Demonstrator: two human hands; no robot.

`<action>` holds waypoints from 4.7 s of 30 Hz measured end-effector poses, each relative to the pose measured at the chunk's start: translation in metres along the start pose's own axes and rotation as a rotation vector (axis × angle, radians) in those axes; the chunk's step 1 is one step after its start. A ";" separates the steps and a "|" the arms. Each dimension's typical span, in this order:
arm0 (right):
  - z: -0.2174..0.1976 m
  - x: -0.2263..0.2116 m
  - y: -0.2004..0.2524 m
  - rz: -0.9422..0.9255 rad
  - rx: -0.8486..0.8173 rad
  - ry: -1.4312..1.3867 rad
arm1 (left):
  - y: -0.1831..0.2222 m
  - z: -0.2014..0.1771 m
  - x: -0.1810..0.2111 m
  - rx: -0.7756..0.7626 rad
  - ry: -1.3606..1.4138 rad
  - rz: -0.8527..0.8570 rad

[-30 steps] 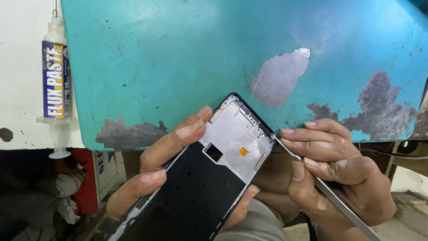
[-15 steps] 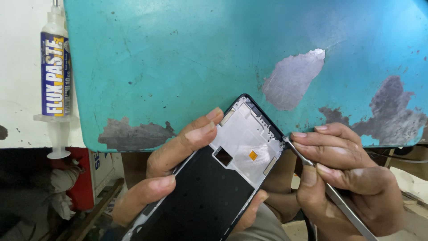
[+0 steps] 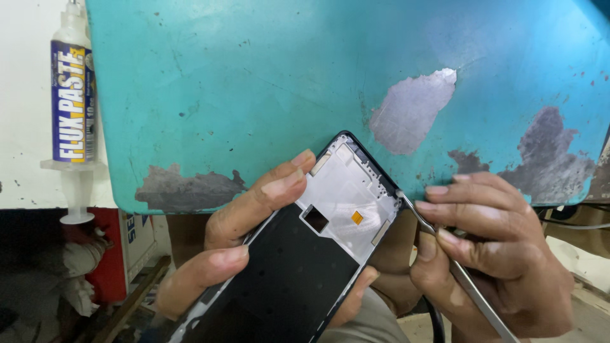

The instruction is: The person uses tweezers to carefully remove small components and adhesive residue from the interior frame of a disassembled smartphone. The hands work along the edges and corners of the device's chassis, picking at specific points to detach parts.

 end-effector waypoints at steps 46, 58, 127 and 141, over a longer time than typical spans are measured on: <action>0.006 -0.014 -0.042 -0.068 -0.185 -0.003 | -0.007 -0.005 0.006 0.175 0.198 0.076; 0.016 -0.018 -0.037 -0.058 -0.092 0.058 | -0.003 -0.019 0.003 0.124 0.372 0.074; 0.000 -0.047 -0.026 0.100 -0.039 0.117 | -0.011 0.010 0.014 0.318 0.174 0.114; 0.005 -0.039 -0.033 0.031 -0.101 0.135 | -0.004 0.009 0.011 0.323 0.221 0.103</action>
Point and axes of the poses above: each hand's wrist, its own y-axis away from the middle knuckle, its own z-axis out of the palm, x = y × z, the point moved 2 cm from there along -y, towards the middle knuckle, and after that the axes turned 13 degrees about -y, right-handed, at the moved point
